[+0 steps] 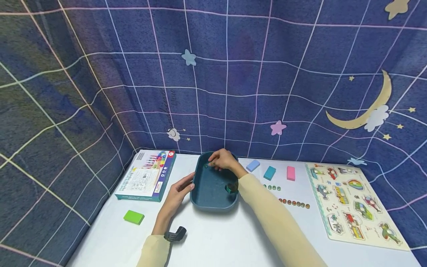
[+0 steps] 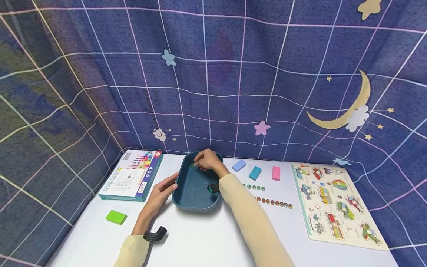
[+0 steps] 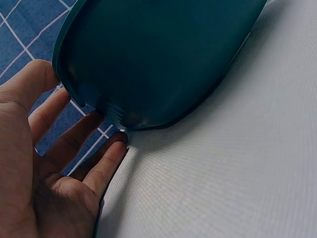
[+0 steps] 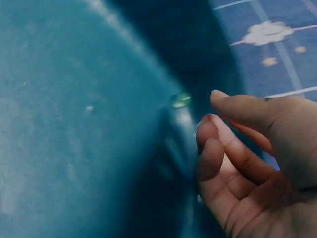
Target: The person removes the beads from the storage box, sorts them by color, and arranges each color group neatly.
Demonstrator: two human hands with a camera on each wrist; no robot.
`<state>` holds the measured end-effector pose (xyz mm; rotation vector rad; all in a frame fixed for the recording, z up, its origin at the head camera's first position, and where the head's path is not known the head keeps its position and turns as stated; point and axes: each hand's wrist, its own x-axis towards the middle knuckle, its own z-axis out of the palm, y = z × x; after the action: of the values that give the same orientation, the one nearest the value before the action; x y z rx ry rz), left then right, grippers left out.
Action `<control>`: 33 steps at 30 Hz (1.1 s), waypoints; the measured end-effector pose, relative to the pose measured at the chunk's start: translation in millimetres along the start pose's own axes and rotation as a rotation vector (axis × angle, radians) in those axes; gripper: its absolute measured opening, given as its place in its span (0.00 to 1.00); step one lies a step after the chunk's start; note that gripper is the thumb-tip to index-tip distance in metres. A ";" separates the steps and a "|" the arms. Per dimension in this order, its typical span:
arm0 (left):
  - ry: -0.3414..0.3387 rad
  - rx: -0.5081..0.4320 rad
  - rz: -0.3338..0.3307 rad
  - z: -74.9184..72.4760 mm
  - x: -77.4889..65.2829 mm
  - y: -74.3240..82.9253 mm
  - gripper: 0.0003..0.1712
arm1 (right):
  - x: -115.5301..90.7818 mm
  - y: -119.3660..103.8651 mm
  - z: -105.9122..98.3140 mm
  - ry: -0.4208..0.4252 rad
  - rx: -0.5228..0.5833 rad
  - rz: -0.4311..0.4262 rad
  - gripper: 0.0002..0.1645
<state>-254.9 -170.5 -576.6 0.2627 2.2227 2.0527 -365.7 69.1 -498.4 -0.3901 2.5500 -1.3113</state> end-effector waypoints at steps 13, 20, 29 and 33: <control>-0.005 0.009 0.009 0.3 0.4 0.0 0.30 | 16.1 -1.1 35.3 0.050 -0.155 0.058 0.06; 0.004 0.004 -0.002 -0.5 -0.4 -1.2 0.30 | 3.2 -5.8 1.2 -0.005 -0.053 -0.031 0.07; 0.008 0.017 -0.007 1.5 1.1 -3.3 0.30 | -46.3 9.8 -82.3 -0.043 0.041 -0.094 0.19; 0.012 0.020 -0.007 0.9 2.0 -3.2 0.30 | -84.2 42.6 -109.6 0.008 0.029 -0.089 0.17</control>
<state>-256.9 -169.5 -579.8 0.2447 2.2486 2.0348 -329.2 204.5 -463.3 -0.4984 2.5436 -1.3819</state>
